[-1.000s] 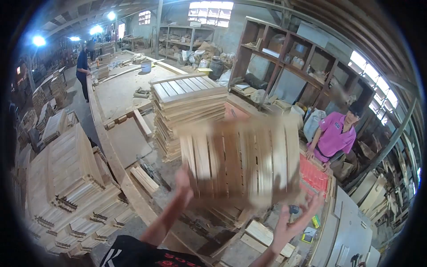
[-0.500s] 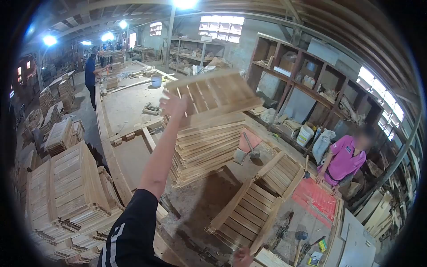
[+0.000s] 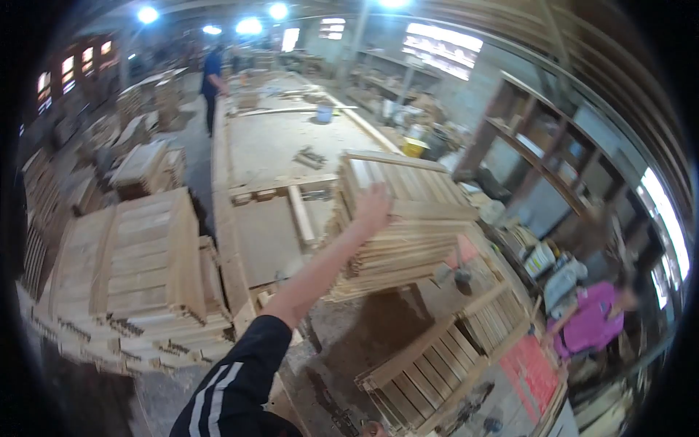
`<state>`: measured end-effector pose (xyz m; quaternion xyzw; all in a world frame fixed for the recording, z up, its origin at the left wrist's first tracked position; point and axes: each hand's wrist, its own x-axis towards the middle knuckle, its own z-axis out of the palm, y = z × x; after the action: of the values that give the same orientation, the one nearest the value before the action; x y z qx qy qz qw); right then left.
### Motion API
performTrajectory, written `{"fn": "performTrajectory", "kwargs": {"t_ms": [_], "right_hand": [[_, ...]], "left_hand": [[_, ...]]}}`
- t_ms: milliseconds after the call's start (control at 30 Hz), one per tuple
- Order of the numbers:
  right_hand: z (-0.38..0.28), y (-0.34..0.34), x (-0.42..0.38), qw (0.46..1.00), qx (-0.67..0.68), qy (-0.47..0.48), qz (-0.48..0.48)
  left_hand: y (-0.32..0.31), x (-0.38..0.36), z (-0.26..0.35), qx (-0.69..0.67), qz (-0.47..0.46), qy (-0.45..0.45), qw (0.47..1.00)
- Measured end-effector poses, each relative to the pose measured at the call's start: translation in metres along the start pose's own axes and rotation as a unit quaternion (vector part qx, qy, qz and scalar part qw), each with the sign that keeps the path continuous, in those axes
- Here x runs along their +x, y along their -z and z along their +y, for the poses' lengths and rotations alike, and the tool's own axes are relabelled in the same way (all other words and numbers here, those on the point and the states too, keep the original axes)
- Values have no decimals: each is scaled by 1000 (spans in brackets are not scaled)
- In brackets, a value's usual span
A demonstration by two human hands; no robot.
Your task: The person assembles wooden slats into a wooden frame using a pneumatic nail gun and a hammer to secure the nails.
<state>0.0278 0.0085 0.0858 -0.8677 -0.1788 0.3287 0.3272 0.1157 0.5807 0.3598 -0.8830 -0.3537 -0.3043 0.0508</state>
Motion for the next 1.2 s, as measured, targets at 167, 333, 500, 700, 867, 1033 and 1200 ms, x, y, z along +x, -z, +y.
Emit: {"fn": "performTrajectory", "kwargs": {"t_ms": [167,333,500,700,867,1033,1200], "right_hand": [[-22,4,15,958,-261,109,53],[-60,22,29,985,-120,33,-122],[-62,21,45,983,-129,56,-120],[-39,13,40,993,-67,97,28],[-5,14,29,992,-12,69,109],[3,18,-3,988,-27,65,138],[25,16,-5,975,30,23,221]], "left_hand": [[1,-2,-12,-60,20,-2,998],[-1,-4,-15,-84,30,-18,996],[-11,5,-9,-92,34,11,995],[-44,13,-17,-73,108,19,991],[8,-8,-12,2,115,-16,993],[7,1,-13,13,84,-32,996],[18,-9,-4,21,90,-54,994]]}}
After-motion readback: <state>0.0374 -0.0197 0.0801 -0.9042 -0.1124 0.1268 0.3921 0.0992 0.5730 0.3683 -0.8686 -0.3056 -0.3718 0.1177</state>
